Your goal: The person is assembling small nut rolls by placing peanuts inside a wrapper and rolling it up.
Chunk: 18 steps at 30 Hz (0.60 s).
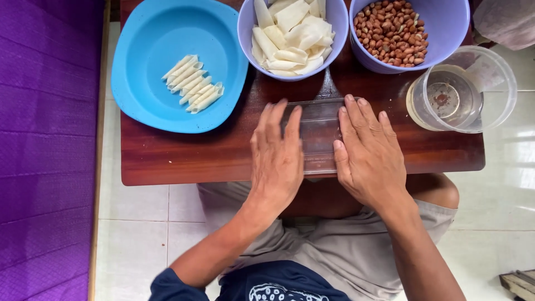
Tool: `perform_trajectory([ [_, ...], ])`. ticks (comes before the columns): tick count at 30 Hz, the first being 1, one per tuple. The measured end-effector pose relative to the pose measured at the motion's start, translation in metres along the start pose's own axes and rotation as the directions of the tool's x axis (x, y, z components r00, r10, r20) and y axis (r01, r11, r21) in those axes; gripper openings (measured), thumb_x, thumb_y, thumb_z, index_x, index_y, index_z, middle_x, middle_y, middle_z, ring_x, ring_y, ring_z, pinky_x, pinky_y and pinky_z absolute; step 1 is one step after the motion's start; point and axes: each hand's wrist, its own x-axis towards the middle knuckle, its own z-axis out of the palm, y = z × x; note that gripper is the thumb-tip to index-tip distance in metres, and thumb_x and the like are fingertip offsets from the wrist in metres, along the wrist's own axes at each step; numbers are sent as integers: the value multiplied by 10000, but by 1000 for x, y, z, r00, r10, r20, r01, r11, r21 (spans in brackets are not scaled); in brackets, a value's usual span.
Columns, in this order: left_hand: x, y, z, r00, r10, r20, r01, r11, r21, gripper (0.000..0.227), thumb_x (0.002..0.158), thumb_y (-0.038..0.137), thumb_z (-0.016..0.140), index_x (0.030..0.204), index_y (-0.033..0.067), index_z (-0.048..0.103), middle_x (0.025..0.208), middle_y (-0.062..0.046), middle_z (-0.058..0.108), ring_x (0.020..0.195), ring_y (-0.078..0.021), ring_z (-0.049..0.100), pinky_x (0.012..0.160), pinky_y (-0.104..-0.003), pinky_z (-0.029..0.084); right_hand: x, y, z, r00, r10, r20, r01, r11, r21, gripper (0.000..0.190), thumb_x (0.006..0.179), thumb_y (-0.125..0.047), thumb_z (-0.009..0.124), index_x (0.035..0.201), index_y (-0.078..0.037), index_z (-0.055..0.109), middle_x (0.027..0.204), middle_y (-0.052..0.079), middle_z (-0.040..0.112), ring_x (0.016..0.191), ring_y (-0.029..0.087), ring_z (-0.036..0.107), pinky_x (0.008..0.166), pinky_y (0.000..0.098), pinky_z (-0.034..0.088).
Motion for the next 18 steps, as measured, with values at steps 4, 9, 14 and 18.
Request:
perform_trajectory([
  [4, 22, 8, 4, 987, 114, 112, -109, 993, -53, 546, 1050, 247, 508, 1519, -16, 409, 1594, -222, 367, 1496, -406, 342, 1237, -531, 206, 1, -2, -1, 998, 4, -55, -2, 999, 34, 526, 1083, -265, 455, 1533, -1, 531, 1648, 150, 442, 1526, 282, 390, 1259, 454, 212],
  [9, 18, -16, -2, 978, 144, 152, -158, 984, 82, 625, 1051, 391, 450, 1492, -51, 464, 1648, -206, 303, 1551, -337, 235, 1269, -468, 138, 1, -1, -2, 998, 19, -66, -17, 999, 32, 518, 1089, -263, 426, 1523, -3, 539, 1639, 147, 458, 1522, 276, 401, 1260, 451, 210],
  [14, 8, -23, -7, 997, 34, 63, -41, 991, 124, 564, 1069, 248, 359, 1537, -66, 372, 1658, -218, 275, 1549, -347, 248, 1267, -464, 142, 7, -13, 6, 997, 19, -75, -19, 1000, 0, 521, 1072, -283, 449, 1500, -6, 557, 1644, 167, 444, 1540, 296, 361, 1268, 483, 162],
  [18, 4, -24, -6, 997, 22, 80, -34, 987, 157, 564, 1066, 235, 344, 1547, -57, 355, 1665, -213, 255, 1557, -341, 228, 1272, -456, 122, 36, -44, 5, 992, -115, -59, 120, 990, 80, 531, 1048, -313, 458, 1512, -64, 527, 1652, 104, 417, 1547, 278, 326, 1269, 483, 153],
])
